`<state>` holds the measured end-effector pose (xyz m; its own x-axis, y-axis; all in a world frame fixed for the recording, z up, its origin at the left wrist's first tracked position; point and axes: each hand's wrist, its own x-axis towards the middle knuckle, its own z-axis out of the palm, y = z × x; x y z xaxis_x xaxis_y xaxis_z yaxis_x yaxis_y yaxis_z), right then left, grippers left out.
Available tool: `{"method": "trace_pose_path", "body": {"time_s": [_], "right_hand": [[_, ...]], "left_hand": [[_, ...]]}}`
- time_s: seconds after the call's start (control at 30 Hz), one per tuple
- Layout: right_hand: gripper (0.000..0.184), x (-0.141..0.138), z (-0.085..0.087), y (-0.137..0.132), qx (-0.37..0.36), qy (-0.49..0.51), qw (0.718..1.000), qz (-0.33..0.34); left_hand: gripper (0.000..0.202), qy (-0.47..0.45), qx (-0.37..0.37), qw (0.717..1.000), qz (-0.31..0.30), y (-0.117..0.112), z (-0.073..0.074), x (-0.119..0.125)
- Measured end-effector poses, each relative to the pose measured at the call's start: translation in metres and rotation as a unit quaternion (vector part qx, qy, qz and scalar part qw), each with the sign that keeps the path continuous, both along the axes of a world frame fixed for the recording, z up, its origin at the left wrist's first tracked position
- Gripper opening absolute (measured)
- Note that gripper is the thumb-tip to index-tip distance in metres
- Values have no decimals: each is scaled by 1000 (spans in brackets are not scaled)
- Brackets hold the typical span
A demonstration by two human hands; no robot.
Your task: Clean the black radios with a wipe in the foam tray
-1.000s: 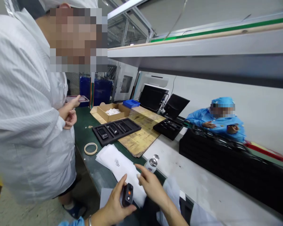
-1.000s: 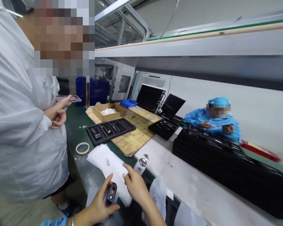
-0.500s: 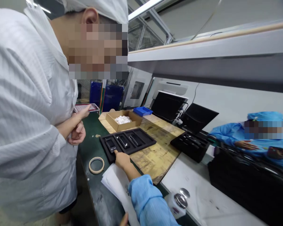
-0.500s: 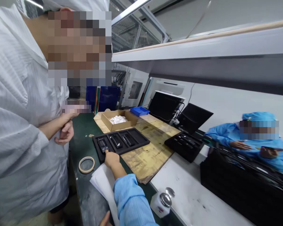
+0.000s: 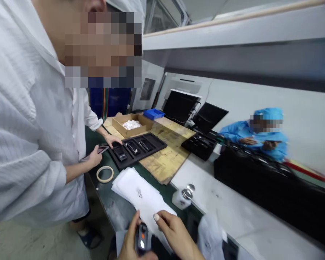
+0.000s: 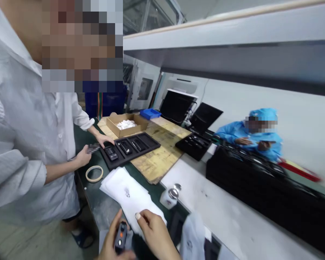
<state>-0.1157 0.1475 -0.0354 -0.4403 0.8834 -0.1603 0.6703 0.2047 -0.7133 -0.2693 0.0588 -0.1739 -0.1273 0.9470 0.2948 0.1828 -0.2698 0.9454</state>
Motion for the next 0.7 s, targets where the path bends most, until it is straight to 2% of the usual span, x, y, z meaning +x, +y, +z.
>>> {"method": "trace_pose_path", "body": {"time_s": [0.13,0.27,0.43,0.6,0.7], "right_hand": [[43,35,1,-66,-51,98,991,-77],[36,42,8,-101,-39,110,984,-137],[29,38,3,-106,-3,10,980,-200],[19,27,-11,-94,-11,-124,979,-162],[24,26,-24,-89,6,-158,979,-126]], "left_hand": [[105,-26,44,998,34,-2,18,6],[105,-43,69,996,-25,1,31,18],[102,-22,84,993,-76,-6,25,30],[103,53,87,992,-68,-13,8,28],[109,116,84,988,-63,-13,-6,24]]}}
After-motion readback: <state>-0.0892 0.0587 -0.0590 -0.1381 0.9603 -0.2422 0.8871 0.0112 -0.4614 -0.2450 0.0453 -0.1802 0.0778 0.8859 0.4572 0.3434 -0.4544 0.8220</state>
